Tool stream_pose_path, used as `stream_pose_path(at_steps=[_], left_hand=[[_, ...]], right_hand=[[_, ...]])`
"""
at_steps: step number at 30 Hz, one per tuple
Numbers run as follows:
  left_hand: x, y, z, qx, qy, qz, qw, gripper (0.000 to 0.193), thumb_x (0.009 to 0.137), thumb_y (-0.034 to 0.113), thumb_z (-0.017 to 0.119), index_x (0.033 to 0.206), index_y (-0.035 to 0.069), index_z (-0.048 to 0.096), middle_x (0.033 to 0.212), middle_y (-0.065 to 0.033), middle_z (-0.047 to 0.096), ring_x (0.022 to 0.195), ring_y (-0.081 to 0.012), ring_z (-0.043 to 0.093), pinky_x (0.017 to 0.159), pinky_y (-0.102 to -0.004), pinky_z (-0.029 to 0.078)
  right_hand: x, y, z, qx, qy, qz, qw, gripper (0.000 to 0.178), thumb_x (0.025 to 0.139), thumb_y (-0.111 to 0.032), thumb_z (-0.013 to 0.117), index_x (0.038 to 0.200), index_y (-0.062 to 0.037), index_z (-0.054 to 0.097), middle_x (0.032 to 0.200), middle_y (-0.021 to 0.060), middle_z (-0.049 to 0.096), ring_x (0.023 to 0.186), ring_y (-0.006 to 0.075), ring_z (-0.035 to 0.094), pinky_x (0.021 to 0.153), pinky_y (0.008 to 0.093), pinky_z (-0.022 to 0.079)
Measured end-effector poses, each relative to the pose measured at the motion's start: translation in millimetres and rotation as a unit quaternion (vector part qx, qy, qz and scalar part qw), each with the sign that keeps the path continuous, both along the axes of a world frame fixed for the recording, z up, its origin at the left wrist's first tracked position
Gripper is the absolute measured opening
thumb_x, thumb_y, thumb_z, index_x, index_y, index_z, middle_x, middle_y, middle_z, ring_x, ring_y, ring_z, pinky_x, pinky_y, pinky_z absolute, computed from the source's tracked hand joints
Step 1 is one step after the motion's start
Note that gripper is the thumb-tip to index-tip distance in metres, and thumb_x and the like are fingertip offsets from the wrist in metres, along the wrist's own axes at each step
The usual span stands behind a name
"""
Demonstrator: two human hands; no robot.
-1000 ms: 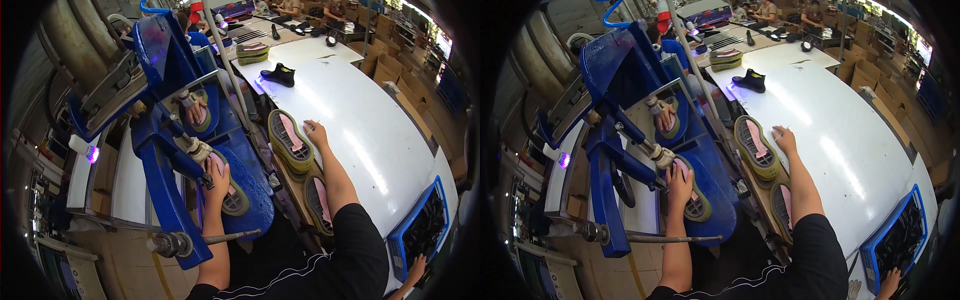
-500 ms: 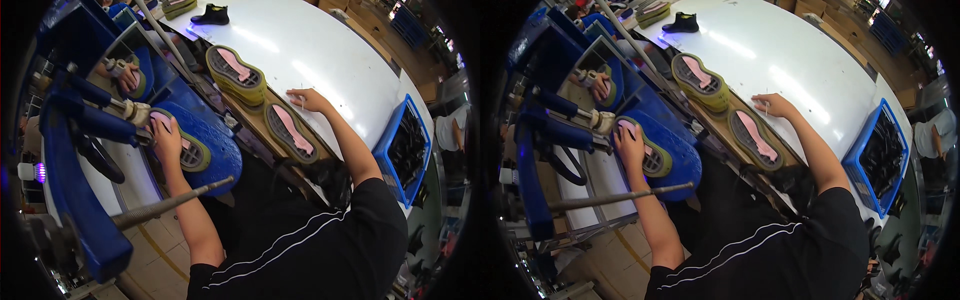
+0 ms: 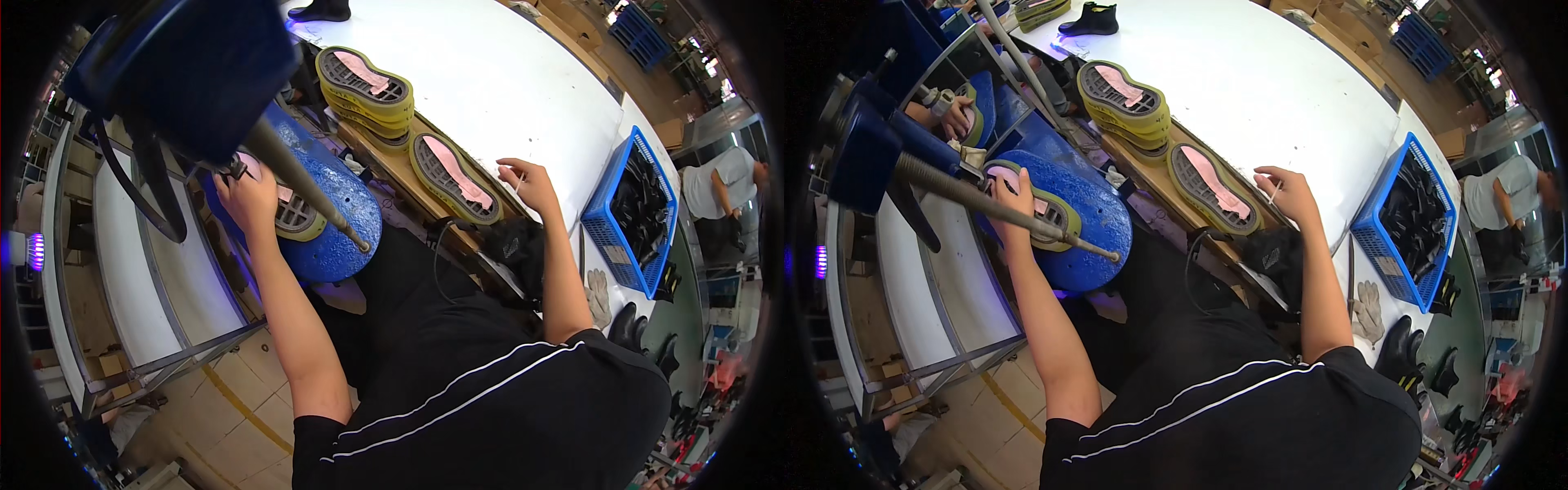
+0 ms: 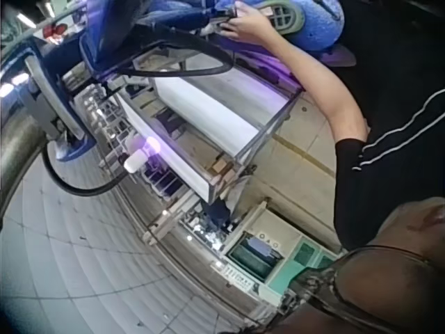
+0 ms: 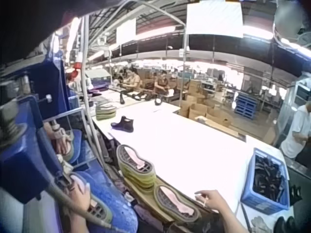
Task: The person attaches soles to shoe uppers using a pressing machine, presses the edges along the soles by hand, and places the assembled shoes onto a metal shelf.
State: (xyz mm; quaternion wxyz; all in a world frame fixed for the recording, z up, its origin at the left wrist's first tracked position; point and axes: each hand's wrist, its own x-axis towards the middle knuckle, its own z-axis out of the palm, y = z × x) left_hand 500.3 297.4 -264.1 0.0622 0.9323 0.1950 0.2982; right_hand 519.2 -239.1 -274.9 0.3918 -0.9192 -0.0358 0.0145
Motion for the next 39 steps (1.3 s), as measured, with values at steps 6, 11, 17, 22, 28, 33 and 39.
stream_pose_path(at_steps=[6,11,17,22,28,33,39], left_hand=[[-8,-5,12,-0.076,0.011,0.043,0.996,0.064,0.097,0.052,0.062,0.137,0.002,0.061,0.140,-0.0215,0.061,0.143,-0.0494,0.041,0.118,-0.0548,0.035],[-39,-1,9,-0.283,-0.199,-0.093,0.934,0.052,0.104,0.034,0.062,0.142,-0.002,0.054,0.150,-0.0238,0.053,0.139,-0.0392,0.050,0.118,-0.0453,0.037],[-153,-23,-65,-0.462,-0.304,0.029,0.833,0.043,0.109,0.031,0.055,0.135,-0.004,0.052,0.136,-0.0190,0.058,0.127,-0.0265,0.056,0.106,-0.0382,0.044],[-266,-82,-125,-0.637,-0.183,0.128,0.738,0.036,0.111,0.039,0.050,0.107,0.003,0.057,0.087,-0.0051,0.065,0.075,-0.0124,0.057,0.067,-0.0267,0.045],[-270,-154,-59,-0.630,0.040,-0.250,0.734,0.021,0.103,0.016,0.065,0.111,-0.002,0.070,0.089,-0.0059,0.071,0.074,-0.0091,0.063,0.067,-0.0265,0.050],[-210,-178,-24,-0.497,0.212,-0.377,0.752,0.049,0.093,0.032,0.076,0.130,0.000,0.068,0.096,-0.0081,0.070,0.069,-0.0130,0.061,0.066,-0.0277,0.050],[-163,-208,-35,-0.499,0.281,-0.473,0.669,0.033,0.100,0.031,0.069,0.107,0.000,0.067,0.099,-0.0134,0.072,0.080,-0.0182,0.070,0.074,-0.0313,0.055]], right_hand=[[-17,36,21,0.066,-0.112,-0.052,0.990,0.027,0.100,-0.025,0.070,0.106,0.0000,0.077,0.074,0.0100,0.074,0.068,0.0134,0.069,0.066,0.0281,0.053],[-17,67,41,0.108,-0.155,-0.064,0.980,0.035,0.104,-0.027,0.066,0.085,0.0020,0.070,0.063,0.0046,0.067,0.059,0.0086,0.061,0.058,0.0258,0.046],[-13,86,34,0.110,-0.186,0.049,0.975,0.027,0.102,-0.021,0.067,0.088,0.0022,0.071,0.066,0.0058,0.068,0.061,0.0107,0.062,0.062,0.0267,0.049],[1,86,32,0.081,-0.204,0.014,0.975,0.023,0.101,-0.018,0.066,0.091,0.0019,0.072,0.070,0.0071,0.070,0.067,0.0118,0.067,0.066,0.0278,0.051],[17,102,17,0.196,-0.212,0.010,0.957,0.034,0.108,-0.022,0.058,0.090,0.0043,0.069,0.071,0.0060,0.067,0.068,0.0117,0.067,0.065,0.0262,0.052],[13,110,21,0.192,-0.200,0.031,0.960,0.033,0.108,-0.021,0.058,0.091,0.0044,0.070,0.071,0.0055,0.068,0.069,0.0108,0.067,0.067,0.0259,0.052],[2,98,22,0.166,-0.210,0.022,0.963,0.030,0.106,-0.021,0.060,0.091,0.0027,0.072,0.070,0.0057,0.069,0.069,0.0115,0.068,0.066,0.0263,0.052]])
